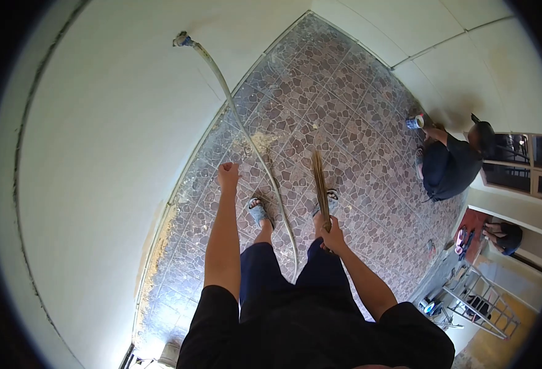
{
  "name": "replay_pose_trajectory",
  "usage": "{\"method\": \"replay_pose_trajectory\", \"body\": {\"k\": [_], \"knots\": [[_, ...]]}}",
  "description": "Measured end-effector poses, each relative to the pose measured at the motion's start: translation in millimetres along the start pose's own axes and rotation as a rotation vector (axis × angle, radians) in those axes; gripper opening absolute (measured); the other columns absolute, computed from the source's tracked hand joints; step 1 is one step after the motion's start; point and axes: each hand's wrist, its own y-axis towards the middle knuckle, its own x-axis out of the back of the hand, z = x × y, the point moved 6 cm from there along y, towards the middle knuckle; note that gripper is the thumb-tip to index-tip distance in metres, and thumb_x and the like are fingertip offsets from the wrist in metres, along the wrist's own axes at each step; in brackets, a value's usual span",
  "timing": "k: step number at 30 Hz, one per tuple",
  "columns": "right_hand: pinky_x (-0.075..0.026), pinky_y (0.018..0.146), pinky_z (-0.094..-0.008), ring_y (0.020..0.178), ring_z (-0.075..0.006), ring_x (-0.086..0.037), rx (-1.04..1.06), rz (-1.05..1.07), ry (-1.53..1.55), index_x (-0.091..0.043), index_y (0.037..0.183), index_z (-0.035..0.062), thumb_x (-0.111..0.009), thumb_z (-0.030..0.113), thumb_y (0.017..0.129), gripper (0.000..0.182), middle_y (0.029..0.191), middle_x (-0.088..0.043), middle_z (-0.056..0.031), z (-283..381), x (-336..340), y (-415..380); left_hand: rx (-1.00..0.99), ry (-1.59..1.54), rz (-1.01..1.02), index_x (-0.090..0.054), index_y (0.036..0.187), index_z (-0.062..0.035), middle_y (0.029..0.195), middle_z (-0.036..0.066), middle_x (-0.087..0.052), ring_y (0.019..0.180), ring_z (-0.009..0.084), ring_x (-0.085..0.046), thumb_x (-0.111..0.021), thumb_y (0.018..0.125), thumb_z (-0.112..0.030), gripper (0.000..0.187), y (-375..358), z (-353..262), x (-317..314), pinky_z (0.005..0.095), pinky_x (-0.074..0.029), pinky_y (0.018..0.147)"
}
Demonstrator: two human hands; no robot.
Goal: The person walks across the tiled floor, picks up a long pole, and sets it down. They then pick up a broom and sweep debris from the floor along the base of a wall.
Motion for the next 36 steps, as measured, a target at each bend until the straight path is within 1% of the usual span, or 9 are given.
{"method": "replay_pose_trajectory", "body": {"k": [4,7,11,16,22,26,27,30,36], "knots": [[-0.058,0.057,-0.041,0.063,-0.0318,-0.07,0.402,-0.289,-0.438,-0.026,0.152,0.0083,-0.06,0.02,0.091,0.071,0.093,-0.067,-0.0271,-55,-5,134,-0.084,-0.032,0.018,-0.043,0.13,0.0023,0.13,0.016,-0.044,0.104,0.0278,-0.059,-0.08,0.077,-0.016,0.067,65,-6,-36,0.0342,-0.063,0.062],[-0.054,0.07,-0.0513,0.08,-0.0463,-0.067,0.243,-0.229,-0.31,-0.023,0.155,0.0115,-0.059,0.024,0.09,0.075,0.086,-0.067,-0.0291,-46,9,208,-0.088,-0.021,0.063,-0.031,0.145,-0.0041,0.148,0.018,-0.024,0.118,0.0327,-0.054,-0.082,0.076,-0.011,0.087,112,-6,-69,0.0352,-0.065,0.066],[-0.053,0.07,-0.0506,0.08,-0.0455,-0.067,0.398,-0.515,-0.326,-0.031,0.152,0.0094,-0.06,0.023,0.091,0.069,0.086,-0.067,-0.0292,-49,31,325,-0.144,0.227,0.133,-0.024,0.152,-0.015,0.153,0.016,-0.012,0.127,0.0368,-0.048,-0.083,0.076,-0.012,0.096,158,-3,-118,0.0448,-0.057,0.091],[-0.052,0.067,-0.0503,0.073,-0.044,-0.066,0.387,-0.377,-0.394,-0.035,0.15,0.0072,-0.058,0.018,0.092,0.063,0.086,-0.069,-0.0251,-60,-14,408,-0.233,0.474,0.173,-0.032,0.151,-0.015,0.155,0.015,-0.008,0.136,0.0422,-0.036,-0.085,0.074,-0.018,0.094,200,53,-144,0.0523,-0.039,0.11],[-0.051,0.06,-0.0477,0.06,-0.0383,-0.061,0.526,-0.066,-0.753,-0.022,0.156,0.0175,-0.06,0.013,0.089,0.077,0.077,-0.061,-0.0204,-108,-93,386,-0.083,0.174,0.032,0.005,0.157,-0.0222,0.159,0.018,-0.004,0.143,0.041,-0.024,-0.084,0.073,-0.028,0.122,210,63,-144,0.0617,-0.03,0.111],[-0.053,0.055,-0.0488,0.059,-0.0366,-0.062,0.749,0.094,-0.94,-0.024,0.156,0.0236,-0.059,0.011,0.088,0.078,0.08,-0.059,-0.0182,-93,-32,339,-0.08,0.138,0.202,-0.014,0.153,-0.0166,0.154,0.022,-0.024,0.141,0.0406,-0.029,-0.083,0.075,-0.029,0.104,231,51,-168,0.0644,-0.029,0.106],[-0.052,0.054,-0.0464,0.058,-0.0361,-0.061,0.805,0.064,-0.936,-0.023,0.156,0.0265,-0.059,0.008,0.087,0.08,0.079,-0.056,-0.0157,-93,-18,331,-0.224,0.153,0.113,-0.039,0.138,-0.0115,0.14,0.019,-0.046,0.134,0.0359,-0.041,-0.079,0.08,-0.031,0.074,242,54,-168,0.0561,-0.036,0.102],[-0.052,0.053,-0.0448,0.059,-0.0352,-0.061,0.794,-0.17,-0.715,-0.024,0.156,0.0262,-0.06,0.008,0.087,0.081,0.078,-0.056,-0.0156,-71,16,337,-0.277,0.17,0.177,-0.054,0.122,-0.0081,0.126,0.014,-0.058,0.121,0.0288,-0.053,-0.074,0.086,-0.034,0.049,224,60,-167,0.0452,-0.042,0.097],[-0.052,0.061,-0.0483,0.066,-0.0363,-0.063,0.537,-0.003,-0.903,-0.024,0.156,0.0263,-0.06,0.006,0.088,0.08,0.084,-0.06,-0.0186,-96,-70,359,-0.4,0.376,-0.061,-0.059,0.108,-0.0051,0.1,0.017,-0.066,0.092,0.0271,-0.066,-0.064,0.095,-0.038,0.036,124,66,-123,0.0409,-0.049,0.082]]}}
